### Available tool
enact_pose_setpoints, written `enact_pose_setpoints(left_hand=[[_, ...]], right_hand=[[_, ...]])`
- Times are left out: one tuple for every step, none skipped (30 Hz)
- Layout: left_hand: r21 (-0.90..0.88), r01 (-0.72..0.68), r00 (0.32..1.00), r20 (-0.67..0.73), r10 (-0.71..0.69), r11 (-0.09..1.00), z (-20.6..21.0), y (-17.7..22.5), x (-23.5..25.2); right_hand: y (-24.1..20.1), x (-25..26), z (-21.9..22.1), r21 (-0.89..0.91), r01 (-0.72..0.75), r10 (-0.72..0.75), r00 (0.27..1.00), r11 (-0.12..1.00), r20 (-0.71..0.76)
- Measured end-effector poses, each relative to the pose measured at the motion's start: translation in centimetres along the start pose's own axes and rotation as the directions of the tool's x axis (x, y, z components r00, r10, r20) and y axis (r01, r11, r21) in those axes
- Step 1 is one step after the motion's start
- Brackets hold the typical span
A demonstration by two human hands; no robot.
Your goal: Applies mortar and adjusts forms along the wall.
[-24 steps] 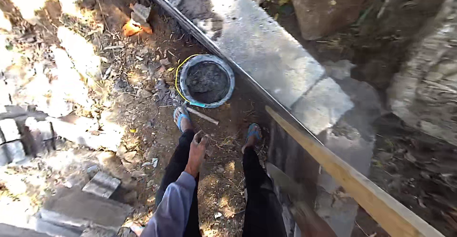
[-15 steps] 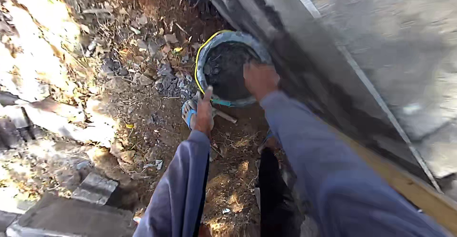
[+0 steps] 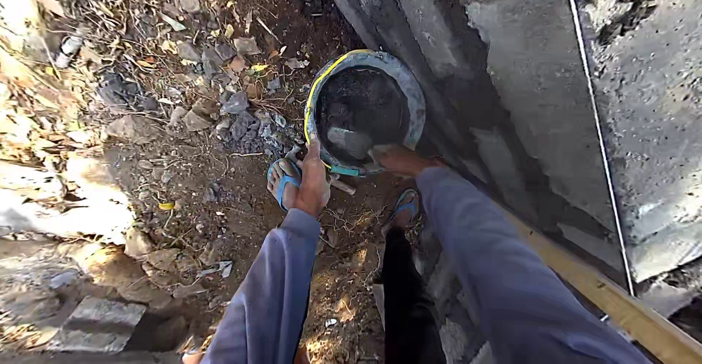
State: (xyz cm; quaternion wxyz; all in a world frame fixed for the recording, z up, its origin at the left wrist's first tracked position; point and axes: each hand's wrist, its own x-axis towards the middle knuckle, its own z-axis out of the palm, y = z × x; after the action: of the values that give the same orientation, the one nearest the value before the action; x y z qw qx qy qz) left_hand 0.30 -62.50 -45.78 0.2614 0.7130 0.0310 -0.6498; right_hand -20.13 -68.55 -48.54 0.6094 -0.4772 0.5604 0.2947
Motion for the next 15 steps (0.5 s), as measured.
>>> enact_pose_setpoints(left_hand=[[-0.003, 0.01, 1.0, -0.002, -0.01, 1.0, -0.2, -0.3, 0.0], [-0.011, 0.015, 1.0, -0.016, -0.015, 1.0, -0.3, -0.5, 0.1], [-0.021, 0.024, 0.999, -0.022, -0.024, 0.999, -0.4, -0.5, 0.1], [-0.028, 0.03, 0.999, -0.024, -0.031, 0.999, -0.4, -0.3, 0.0], [-0.035, 0.033, 0.999, -0.022, -0.034, 0.999, -0.3, 0.0, 0.0], [-0.045, 0.036, 0.999, -0.024, -0.037, 0.998, -0.2, 0.0, -0.1], [-0.065, 0.038, 0.998, -0.037, -0.041, 0.997, -0.1, -0.1, 0.0], [-0.098, 0.036, 0.998, -0.052, -0.041, 0.995, 0.1, -0.2, 0.3], [-0.126, 0.037, 0.998, -0.051, -0.044, 0.991, 0.1, -0.3, 0.2], [-0.138, 0.038, 0.998, -0.038, -0.044, 0.99, 0.1, -0.4, 0.1], [-0.141, 0.036, 0.999, -0.029, -0.041, 0.989, 0.2, -0.2, 0.3], [-0.135, 0.034, 0.999, -0.027, -0.038, 0.99, 0.2, 0.0, 0.4], [-0.12, 0.042, 0.999, -0.024, -0.046, 0.992, 0.1, 0.0, 0.2], [-0.106, 0.048, 0.998, -0.03, -0.052, 0.993, 0.1, 0.0, 0.0], [-0.095, 0.048, 0.998, -0.035, -0.052, 0.994, 0.2, 0.0, 0.0]], right_hand=[[-0.2, 0.3, -0.3, -0.126, -0.018, 0.023, 0.999, 0.992, 0.041], [-0.4, 0.0, -0.7, -0.261, -0.027, 0.033, 0.999, 0.965, 0.016], [-0.6, -0.8, -1.2, -0.36, -0.035, 0.016, 0.998, 0.932, -0.056], [-0.7, -1.7, -1.5, -0.415, -0.042, -0.024, 0.988, 0.909, -0.153], [-0.6, -2.2, -1.7, -0.436, -0.056, -0.063, 0.965, 0.898, -0.254], [-0.4, -2.0, -1.4, -0.451, -0.09, -0.076, 0.939, 0.888, -0.336], [-0.3, -1.3, -0.9, -0.457, -0.124, -0.067, 0.923, 0.881, -0.379], [-0.5, -0.1, -0.3, -0.46, -0.13, -0.057, 0.927, 0.878, -0.372], [-0.7, 1.2, 0.7, -0.47, -0.102, -0.06, 0.946, 0.877, -0.318], [-0.9, 2.2, 1.7, -0.485, -0.057, -0.076, 0.965, 0.873, -0.25], [-1.2, 3.1, 2.3, -0.5, -0.007, -0.1, 0.977, 0.866, -0.188], [-1.5, 3.5, 2.5, -0.518, 0.032, -0.12, 0.983, 0.855, -0.138], [-1.2, 3.4, 2.8, -0.521, 0.07, -0.14, 0.985, 0.851, -0.096], [-0.5, 3.1, 2.8, -0.516, 0.102, -0.159, 0.985, 0.851, -0.067], [0.3, 2.7, 2.5, -0.496, 0.135, -0.184, 0.981, 0.858, -0.051]])
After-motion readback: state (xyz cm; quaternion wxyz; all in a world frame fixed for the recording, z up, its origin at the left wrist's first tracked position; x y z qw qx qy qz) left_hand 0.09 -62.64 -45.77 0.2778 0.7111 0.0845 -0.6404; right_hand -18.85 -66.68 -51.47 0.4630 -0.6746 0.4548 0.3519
